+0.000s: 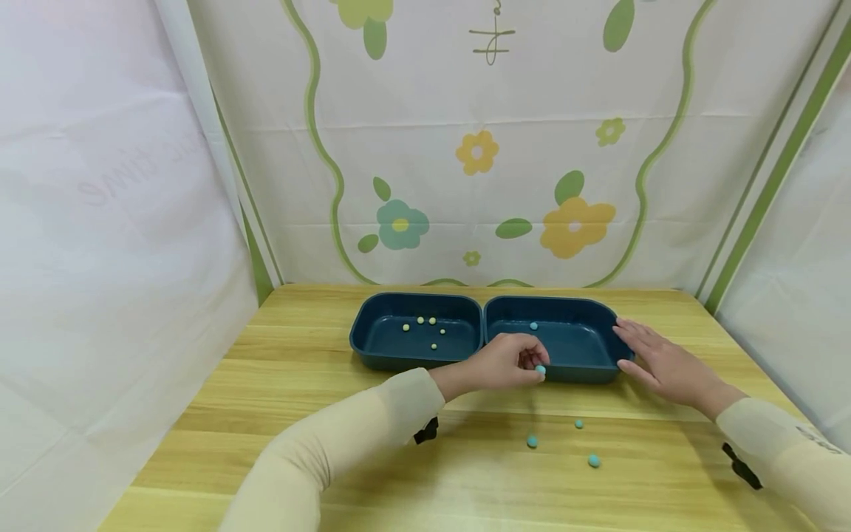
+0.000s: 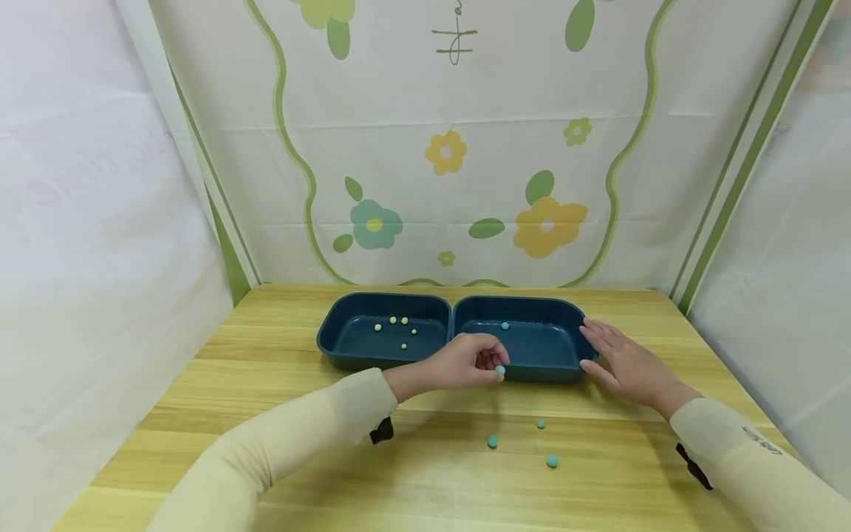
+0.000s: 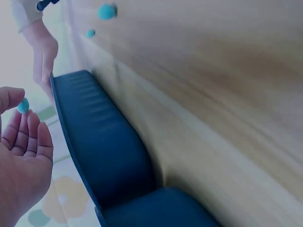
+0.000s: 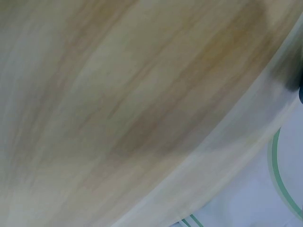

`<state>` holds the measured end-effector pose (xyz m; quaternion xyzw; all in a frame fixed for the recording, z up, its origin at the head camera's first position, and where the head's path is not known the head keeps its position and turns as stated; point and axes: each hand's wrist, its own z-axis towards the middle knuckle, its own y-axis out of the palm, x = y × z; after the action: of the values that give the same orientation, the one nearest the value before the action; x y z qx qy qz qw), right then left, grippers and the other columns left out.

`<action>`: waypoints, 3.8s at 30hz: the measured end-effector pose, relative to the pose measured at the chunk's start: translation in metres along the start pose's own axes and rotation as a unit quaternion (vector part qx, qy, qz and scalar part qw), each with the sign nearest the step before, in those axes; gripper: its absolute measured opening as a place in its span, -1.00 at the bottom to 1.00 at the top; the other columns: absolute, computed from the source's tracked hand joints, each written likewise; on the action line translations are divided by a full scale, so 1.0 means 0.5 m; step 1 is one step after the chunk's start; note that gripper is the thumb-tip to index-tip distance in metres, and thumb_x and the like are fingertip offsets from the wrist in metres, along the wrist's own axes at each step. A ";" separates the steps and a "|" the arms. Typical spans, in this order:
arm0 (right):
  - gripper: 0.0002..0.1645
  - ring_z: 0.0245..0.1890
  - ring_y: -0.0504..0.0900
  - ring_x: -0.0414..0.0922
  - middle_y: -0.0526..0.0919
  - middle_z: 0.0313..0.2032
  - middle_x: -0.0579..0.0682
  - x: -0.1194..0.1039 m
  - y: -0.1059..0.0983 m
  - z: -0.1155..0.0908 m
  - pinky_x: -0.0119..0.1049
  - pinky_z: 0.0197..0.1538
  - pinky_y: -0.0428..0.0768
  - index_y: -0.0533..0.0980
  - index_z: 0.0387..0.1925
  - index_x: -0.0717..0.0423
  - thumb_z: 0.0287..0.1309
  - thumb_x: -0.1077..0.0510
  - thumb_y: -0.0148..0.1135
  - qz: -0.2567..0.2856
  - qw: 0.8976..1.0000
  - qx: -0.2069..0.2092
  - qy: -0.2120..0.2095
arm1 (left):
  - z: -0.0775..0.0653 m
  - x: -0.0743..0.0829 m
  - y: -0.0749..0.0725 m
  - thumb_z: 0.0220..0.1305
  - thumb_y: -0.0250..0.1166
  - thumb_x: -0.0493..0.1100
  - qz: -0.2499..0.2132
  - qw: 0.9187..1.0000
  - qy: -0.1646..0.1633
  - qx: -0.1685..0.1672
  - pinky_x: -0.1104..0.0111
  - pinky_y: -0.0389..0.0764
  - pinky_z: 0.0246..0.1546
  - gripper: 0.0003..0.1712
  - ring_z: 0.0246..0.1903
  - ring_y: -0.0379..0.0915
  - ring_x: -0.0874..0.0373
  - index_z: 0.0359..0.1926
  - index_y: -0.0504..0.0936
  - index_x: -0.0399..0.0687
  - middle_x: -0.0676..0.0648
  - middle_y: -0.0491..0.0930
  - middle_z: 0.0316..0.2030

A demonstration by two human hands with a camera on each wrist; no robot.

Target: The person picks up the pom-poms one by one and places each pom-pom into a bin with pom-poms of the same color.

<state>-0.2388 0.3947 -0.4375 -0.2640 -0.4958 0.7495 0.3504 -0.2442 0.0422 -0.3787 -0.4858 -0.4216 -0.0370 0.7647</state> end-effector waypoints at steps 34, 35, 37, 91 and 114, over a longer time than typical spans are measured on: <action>-0.26 0.38 0.16 0.21 0.24 0.35 0.34 -0.001 -0.001 0.001 -0.49 0.39 -0.24 0.23 0.37 0.37 0.31 0.05 0.21 0.005 1.000 0.010 -0.002 | 0.121 -0.092 -0.015 0.30 0.30 -0.27 0.067 0.989 -0.102 0.085 0.55 0.47 -0.28 -0.83 -0.34 0.41 0.29 -0.11 0.61 -0.22 0.06 0.52 -0.30; -0.26 0.38 0.17 0.22 0.24 0.35 0.34 -0.001 -0.001 0.001 -0.47 0.40 -0.24 0.23 0.37 0.37 0.31 0.05 0.21 0.006 1.000 0.008 -0.002 | 0.123 -0.093 -0.013 0.30 0.30 -0.26 0.075 0.988 -0.106 0.083 0.54 0.47 -0.28 -0.83 -0.34 0.41 0.29 -0.11 0.61 -0.21 0.05 0.53 -0.28; -0.25 0.37 0.17 0.23 0.24 0.35 0.34 0.000 -0.001 0.000 -0.43 0.42 -0.22 0.23 0.37 0.36 0.31 0.05 0.21 0.006 1.000 0.007 -0.004 | 0.125 -0.096 -0.010 0.31 0.29 -0.25 0.089 0.987 -0.111 0.079 0.54 0.46 -0.28 -0.82 -0.33 0.40 0.29 -0.09 0.61 -0.19 0.01 0.55 -0.23; -0.26 0.40 0.12 0.18 0.22 0.36 0.32 -0.007 0.000 -0.003 -0.47 0.40 -0.25 0.21 0.38 0.35 0.32 0.06 0.19 0.005 1.000 0.007 -0.003 | 0.043 -0.016 0.004 0.28 0.34 -0.22 0.042 0.998 0.041 0.019 0.69 0.44 -0.24 -0.78 -0.30 0.41 0.42 -0.08 0.59 -0.15 -0.07 0.60 -0.18; -0.25 0.40 0.14 0.17 0.24 0.36 0.32 -0.003 0.002 0.000 -0.55 0.36 -0.27 0.22 0.38 0.34 0.31 0.06 0.21 0.004 1.000 0.007 0.005 | -0.025 -0.012 0.065 0.22 0.39 -0.24 0.048 0.995 0.035 -0.078 0.69 0.44 -0.31 -0.77 -0.34 0.41 0.41 -0.11 0.62 -0.15 0.09 0.58 -0.25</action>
<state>-0.2380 0.3932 -0.4382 -0.2672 -0.4877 0.7528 0.3522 -0.2252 0.0472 -0.4079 -0.5621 -0.3665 -0.0506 0.7398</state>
